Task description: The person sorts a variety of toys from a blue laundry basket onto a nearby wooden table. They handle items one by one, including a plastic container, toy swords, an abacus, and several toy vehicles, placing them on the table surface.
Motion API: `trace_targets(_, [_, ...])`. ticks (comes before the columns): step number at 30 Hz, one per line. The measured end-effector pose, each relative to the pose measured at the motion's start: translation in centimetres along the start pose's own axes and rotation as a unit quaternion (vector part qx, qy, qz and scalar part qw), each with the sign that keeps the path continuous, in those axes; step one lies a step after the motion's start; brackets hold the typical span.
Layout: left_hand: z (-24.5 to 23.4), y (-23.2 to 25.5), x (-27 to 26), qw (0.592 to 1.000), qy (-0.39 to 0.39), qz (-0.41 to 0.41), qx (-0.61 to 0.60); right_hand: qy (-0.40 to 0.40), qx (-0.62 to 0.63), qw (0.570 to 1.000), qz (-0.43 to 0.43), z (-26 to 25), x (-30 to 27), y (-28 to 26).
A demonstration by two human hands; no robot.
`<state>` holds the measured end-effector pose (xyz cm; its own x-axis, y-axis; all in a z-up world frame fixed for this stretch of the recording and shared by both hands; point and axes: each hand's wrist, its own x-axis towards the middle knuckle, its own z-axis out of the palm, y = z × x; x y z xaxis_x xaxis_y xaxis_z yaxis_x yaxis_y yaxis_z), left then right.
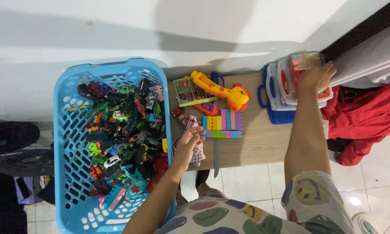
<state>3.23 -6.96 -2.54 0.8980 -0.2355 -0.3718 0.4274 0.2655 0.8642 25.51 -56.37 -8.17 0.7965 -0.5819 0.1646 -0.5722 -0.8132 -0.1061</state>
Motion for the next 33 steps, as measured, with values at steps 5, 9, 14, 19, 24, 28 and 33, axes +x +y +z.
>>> trace_targets(5, [-0.2,-0.2,0.1,1.0,0.002,0.007,-0.01,0.074,0.061,0.993,-0.063,2.1,-0.9,0.0])
trace_targets(9, [0.0,-0.2,-0.1,1.0,0.006,-0.005,-0.002,0.019,0.059,0.993,-0.101,1.0,-1.8,-1.4])
trace_targets(14, [0.4,-0.2,-0.4,1.0,-0.002,0.018,-0.024,-0.001,0.074,0.992,-0.098,-0.6,-2.4,-2.2])
trace_targets(19, [-0.1,0.9,-1.8,0.992,-0.037,0.084,-0.085,0.076,0.16,0.969,-0.173,-0.7,-6.1,-4.6])
trace_targets(24, [-3.7,1.5,-4.4,0.99,0.023,0.096,-0.099,0.094,0.329,0.894,-0.29,-1.2,-19.4,-10.7])
trace_targets(28, [-11.0,1.0,-5.6,0.981,0.089,0.168,-0.035,0.037,0.467,0.824,-0.318,-8.0,-33.7,-18.5])
trace_targets(33, [-23.9,2.5,-7.3,0.941,0.165,0.21,0.208,-0.068,0.525,0.772,-0.352,-16.7,-43.2,-25.1])
